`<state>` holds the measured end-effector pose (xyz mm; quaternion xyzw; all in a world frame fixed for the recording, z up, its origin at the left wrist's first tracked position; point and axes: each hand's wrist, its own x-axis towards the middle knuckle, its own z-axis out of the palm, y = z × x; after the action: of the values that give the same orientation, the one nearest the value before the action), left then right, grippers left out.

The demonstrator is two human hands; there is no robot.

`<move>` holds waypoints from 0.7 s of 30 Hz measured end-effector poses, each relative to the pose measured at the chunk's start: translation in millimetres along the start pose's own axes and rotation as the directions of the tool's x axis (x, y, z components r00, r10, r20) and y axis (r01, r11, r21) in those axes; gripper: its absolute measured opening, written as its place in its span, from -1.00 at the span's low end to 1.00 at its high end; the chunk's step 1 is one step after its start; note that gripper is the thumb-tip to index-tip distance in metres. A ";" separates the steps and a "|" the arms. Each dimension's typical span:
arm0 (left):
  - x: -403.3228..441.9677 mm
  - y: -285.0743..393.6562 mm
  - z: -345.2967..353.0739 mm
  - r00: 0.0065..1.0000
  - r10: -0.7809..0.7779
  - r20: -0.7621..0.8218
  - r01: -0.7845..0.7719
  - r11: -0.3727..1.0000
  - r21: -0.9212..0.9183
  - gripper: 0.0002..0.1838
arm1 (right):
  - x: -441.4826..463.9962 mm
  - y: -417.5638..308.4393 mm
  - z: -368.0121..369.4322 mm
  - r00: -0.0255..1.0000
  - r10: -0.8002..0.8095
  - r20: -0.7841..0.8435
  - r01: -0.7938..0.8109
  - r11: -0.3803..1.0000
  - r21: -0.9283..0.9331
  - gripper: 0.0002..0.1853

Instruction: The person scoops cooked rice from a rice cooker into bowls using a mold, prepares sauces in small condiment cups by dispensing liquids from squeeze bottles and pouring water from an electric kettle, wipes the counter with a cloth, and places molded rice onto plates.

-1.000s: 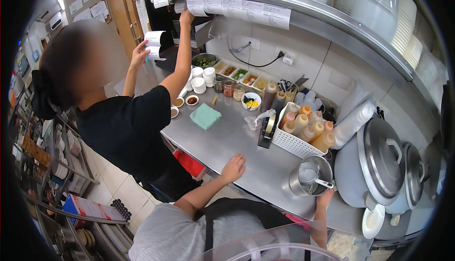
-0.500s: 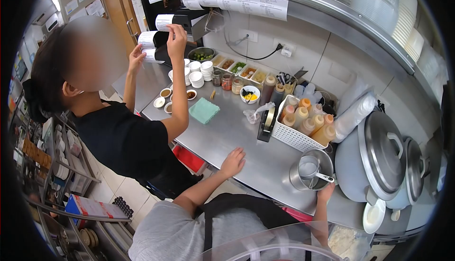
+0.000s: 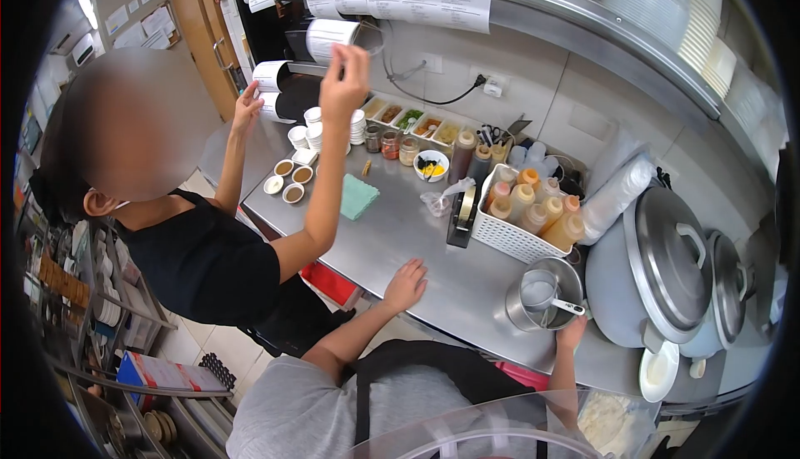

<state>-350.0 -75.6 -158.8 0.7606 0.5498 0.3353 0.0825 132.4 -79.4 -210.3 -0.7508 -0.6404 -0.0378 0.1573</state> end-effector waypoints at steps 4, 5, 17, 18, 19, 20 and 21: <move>0.2 -0.1 -0.7 1.000 0.002 0.014 -0.002 1.000 0.009 -0.68 | -0.9 -2.3 -0.4 0.999 0.029 -0.027 -0.029 0.999 0.021 -0.48; 0.1 -0.1 -0.4 1.000 -0.008 0.021 0.008 1.000 0.003 -0.68 | -1.1 -3.0 -0.4 0.999 0.020 -0.040 -0.019 1.000 0.022 -0.49; 1.6 1.7 -1.9 1.000 0.003 0.024 -0.003 1.000 -0.007 -0.69 | 0.2 -17.9 -18.6 0.998 0.052 -0.043 -0.051 0.998 0.024 -0.58; 1.5 2.3 -2.4 1.000 -0.001 0.029 0.002 1.000 -0.007 -0.69 | -0.7 -17.9 -17.9 0.997 0.050 -0.054 -0.049 0.999 0.019 -0.59; 1.8 2.7 -2.5 1.000 0.000 0.026 0.000 1.000 -0.009 -0.69 | -0.5 -18.4 -17.1 0.997 0.046 -0.066 -0.045 0.999 0.014 -0.59; 1.9 2.9 -2.8 1.000 -0.004 0.026 0.004 1.000 -0.002 -0.69 | -0.4 -20.9 -19.1 0.997 0.045 -0.067 -0.044 0.999 0.013 -0.59; 1.5 2.9 -2.8 1.000 -0.009 0.026 0.009 1.000 0.004 -0.69 | -1.3 -23.2 -21.7 0.995 0.052 -0.084 -0.048 0.998 0.041 -0.59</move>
<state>-349.2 -76.0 -154.6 0.7627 0.5526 0.3238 0.0897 112.7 -83.7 -185.8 -0.7612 -0.6147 -0.0532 0.1998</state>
